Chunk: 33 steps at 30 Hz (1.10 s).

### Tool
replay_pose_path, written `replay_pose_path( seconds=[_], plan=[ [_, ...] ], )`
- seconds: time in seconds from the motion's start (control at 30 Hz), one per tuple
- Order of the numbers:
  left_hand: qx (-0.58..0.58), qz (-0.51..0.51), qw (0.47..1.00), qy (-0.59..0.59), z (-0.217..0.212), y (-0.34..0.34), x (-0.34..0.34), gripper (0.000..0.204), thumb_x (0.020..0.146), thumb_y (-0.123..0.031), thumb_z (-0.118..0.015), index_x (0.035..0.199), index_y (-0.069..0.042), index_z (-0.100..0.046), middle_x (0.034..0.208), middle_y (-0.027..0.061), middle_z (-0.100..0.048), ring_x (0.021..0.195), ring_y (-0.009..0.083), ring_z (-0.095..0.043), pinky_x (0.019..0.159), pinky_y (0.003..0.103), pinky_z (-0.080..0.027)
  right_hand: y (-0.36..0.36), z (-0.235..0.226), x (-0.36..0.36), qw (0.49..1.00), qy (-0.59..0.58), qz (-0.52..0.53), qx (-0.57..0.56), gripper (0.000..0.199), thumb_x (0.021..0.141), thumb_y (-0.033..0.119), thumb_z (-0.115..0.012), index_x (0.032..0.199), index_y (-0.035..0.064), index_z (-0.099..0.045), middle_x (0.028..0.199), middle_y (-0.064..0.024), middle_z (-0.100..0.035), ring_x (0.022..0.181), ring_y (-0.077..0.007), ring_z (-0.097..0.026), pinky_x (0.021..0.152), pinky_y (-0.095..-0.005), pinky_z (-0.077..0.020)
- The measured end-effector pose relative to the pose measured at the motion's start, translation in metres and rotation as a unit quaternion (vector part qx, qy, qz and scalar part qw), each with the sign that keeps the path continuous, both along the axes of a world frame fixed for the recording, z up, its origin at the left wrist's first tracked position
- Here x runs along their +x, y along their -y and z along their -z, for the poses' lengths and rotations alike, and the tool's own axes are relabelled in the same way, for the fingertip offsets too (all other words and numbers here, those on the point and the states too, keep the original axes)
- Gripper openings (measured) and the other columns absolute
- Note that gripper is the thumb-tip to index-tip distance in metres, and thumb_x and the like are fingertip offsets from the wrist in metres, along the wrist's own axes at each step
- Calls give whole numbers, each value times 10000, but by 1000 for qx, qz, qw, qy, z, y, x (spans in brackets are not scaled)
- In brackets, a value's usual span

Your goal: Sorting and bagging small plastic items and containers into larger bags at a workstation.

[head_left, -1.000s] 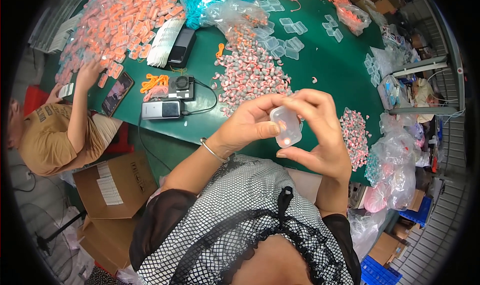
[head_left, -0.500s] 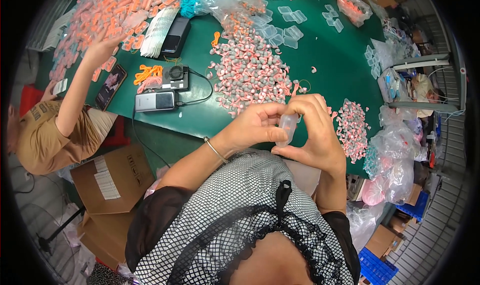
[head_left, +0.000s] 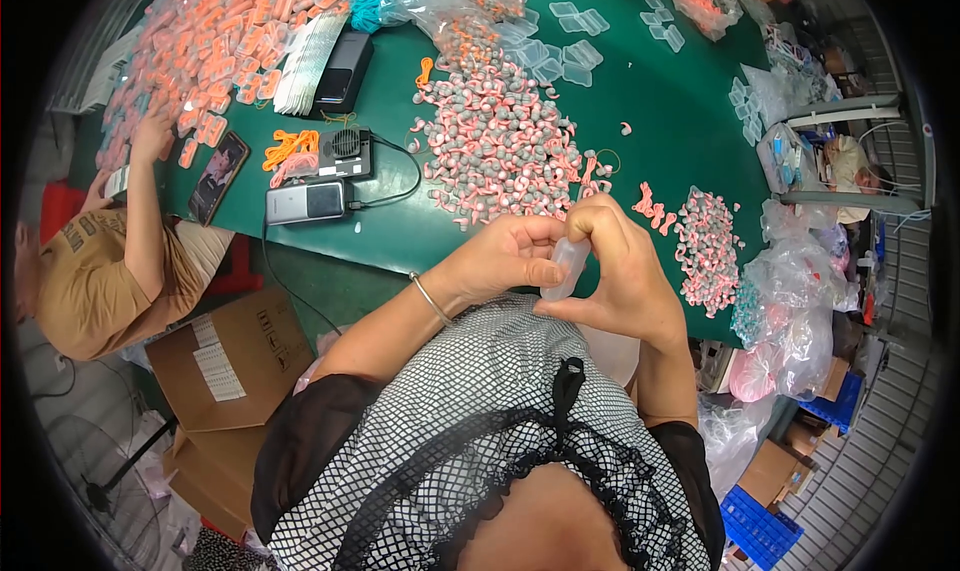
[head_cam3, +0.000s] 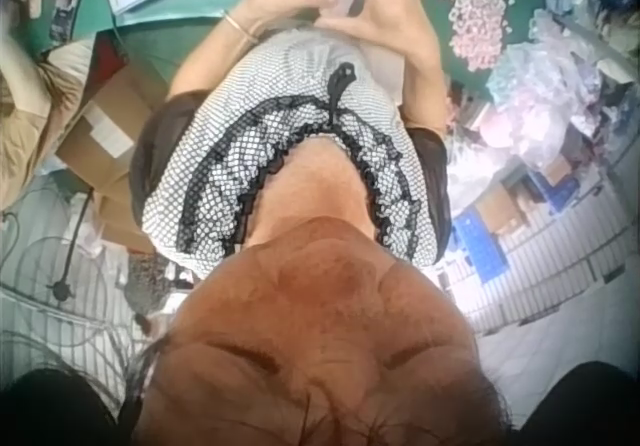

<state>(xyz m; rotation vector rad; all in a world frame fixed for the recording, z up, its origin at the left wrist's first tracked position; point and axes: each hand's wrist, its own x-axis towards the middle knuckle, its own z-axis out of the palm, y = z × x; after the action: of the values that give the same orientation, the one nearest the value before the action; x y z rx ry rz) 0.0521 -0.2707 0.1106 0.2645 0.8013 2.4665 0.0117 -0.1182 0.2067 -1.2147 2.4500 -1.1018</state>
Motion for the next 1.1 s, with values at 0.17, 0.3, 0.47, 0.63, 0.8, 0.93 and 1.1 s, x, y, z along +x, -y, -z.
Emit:
replay_pose_path(
  seconds=[0.17, 0.3, 0.47, 0.63, 0.8, 0.93, 1.1],
  plan=[
    [9, 23, 999, 29, 14, -7, 12, 549, 738, -208, -726, 1169, 31, -484, 1049, 65, -572, 958, 122, -555, 850, 269, -455, -4, 17, 10, 1000, -3, -4, -12, 616, 443, 196, -849, 867, 54, -425, 809, -99, -471, 712, -240, -490, 599, -318, -420],
    [11, 34, 998, 46, 21, -8, 19, 535, 748, -219, -716, 1166, 21, -484, 1053, 64, -572, 973, 127, -552, 856, 272, -451, -7, 21, 20, 999, 21, 24, 17, 599, 449, 200, -847, 845, 53, -423, 835, -104, -463, 714, -253, -491, 603, -328, -424],
    [-1, 51, 997, 56, 24, -9, 19, 469, 807, -263, -651, 1150, 15, -492, 1045, 69, -572, 958, 139, -563, 841, 273, -460, -11, 20, 23, 996, 40, 68, 45, 624, 453, 221, -850, 894, 45, -446, 896, -88, -460, 693, -200, -468, 584, -304, -410],
    [116, 85, 982, 120, 33, -6, 14, 509, 868, -330, -548, 1198, 42, -439, 1040, 130, -569, 936, 201, -589, 803, 335, -494, -18, 27, 9, 992, 123, 37, -8, 691, 473, 229, -848, 1038, 29, -502, 936, -54, -484, 657, -128, -430, 551, -254, -380],
    [115, 14, 977, 179, 13, -14, 11, 525, 861, -333, -559, 1257, -30, -394, 1100, 100, -510, 943, 186, -553, 753, 310, -503, -27, 46, 4, 982, 142, 124, -24, 509, 603, 133, -791, 1037, 34, -543, 865, -48, -579, 726, -97, -544, 559, -231, -434],
    [-155, -179, 964, -121, 10, -18, 12, 566, 789, -114, -635, 1290, -76, -375, 1123, 73, -451, 939, 160, -518, 711, 276, -508, -27, 73, 7, 939, 245, 200, -133, 329, 737, 176, -715, 957, -2, -548, 734, -26, -593, 587, -35, -493, 483, -188, -393],
    [-256, -240, 916, -192, 19, -20, 6, 627, 752, -1, -621, 1314, -46, -345, 1149, 70, -444, 1007, 149, -498, 779, 261, -485, -23, 50, 6, 946, 271, 160, -76, 355, 737, 196, -718, 981, 9, -541, 739, -30, -579, 617, -55, -516, 518, -206, -420]
  ],
)
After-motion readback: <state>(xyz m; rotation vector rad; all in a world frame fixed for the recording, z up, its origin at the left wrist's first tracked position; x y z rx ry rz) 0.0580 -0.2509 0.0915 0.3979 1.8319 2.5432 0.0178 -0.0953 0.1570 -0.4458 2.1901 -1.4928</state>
